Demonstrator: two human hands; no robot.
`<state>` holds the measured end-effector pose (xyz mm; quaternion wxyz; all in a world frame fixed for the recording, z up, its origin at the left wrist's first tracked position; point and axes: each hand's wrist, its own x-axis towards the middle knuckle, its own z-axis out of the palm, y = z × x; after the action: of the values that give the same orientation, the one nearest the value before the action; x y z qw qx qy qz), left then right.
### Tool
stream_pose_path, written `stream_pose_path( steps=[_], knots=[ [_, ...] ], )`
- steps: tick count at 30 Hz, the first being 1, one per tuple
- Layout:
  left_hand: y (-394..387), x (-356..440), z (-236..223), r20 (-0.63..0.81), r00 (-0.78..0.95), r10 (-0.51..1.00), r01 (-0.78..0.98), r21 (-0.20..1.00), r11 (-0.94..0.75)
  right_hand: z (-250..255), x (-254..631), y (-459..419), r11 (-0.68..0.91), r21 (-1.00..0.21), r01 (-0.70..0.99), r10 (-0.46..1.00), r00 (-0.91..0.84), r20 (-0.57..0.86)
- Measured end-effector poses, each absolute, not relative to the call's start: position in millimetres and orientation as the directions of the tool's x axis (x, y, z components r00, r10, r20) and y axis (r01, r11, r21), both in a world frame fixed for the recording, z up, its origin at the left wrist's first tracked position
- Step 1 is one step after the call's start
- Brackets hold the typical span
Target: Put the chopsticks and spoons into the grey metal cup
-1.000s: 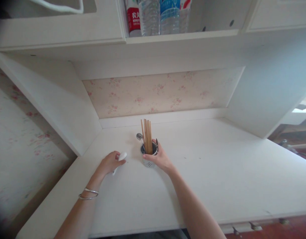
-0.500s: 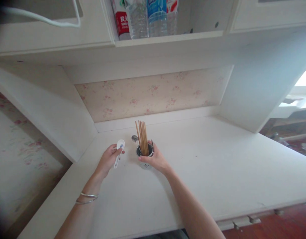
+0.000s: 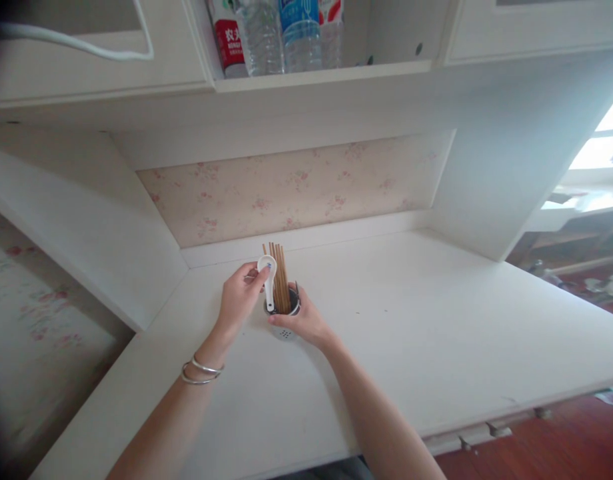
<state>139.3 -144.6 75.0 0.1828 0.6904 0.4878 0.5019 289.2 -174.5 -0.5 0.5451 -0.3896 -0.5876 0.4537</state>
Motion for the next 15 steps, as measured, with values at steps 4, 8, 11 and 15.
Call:
stream_pose_path(
  steps=[4, 8, 11, 15],
  knots=[
    [-145, 142, 49, 0.527, 0.091, 0.845, 0.621, 0.633, -0.462, -2, 289, -173, 0.312, -0.949, -0.055, 0.943, -0.108, 0.316],
    [-149, 141, 31, 0.529, 0.169, 0.832, 0.669, 0.558, -0.491, -1, 288, -174, 0.294, -0.953, -0.07, 0.948, -0.105, 0.3],
    [-152, 141, 26, 0.55, 0.139, 0.824, 0.627, 0.595, -0.503, 0, 288, -174, 0.282, -0.956, -0.077, 0.951, -0.108, 0.289],
    [-156, 137, 23, 0.508, 0.099, 0.855, 0.51, 0.712, -0.482, -1, 290, -175, 0.3, -0.951, -0.077, 0.945, -0.113, 0.307]
  ],
)
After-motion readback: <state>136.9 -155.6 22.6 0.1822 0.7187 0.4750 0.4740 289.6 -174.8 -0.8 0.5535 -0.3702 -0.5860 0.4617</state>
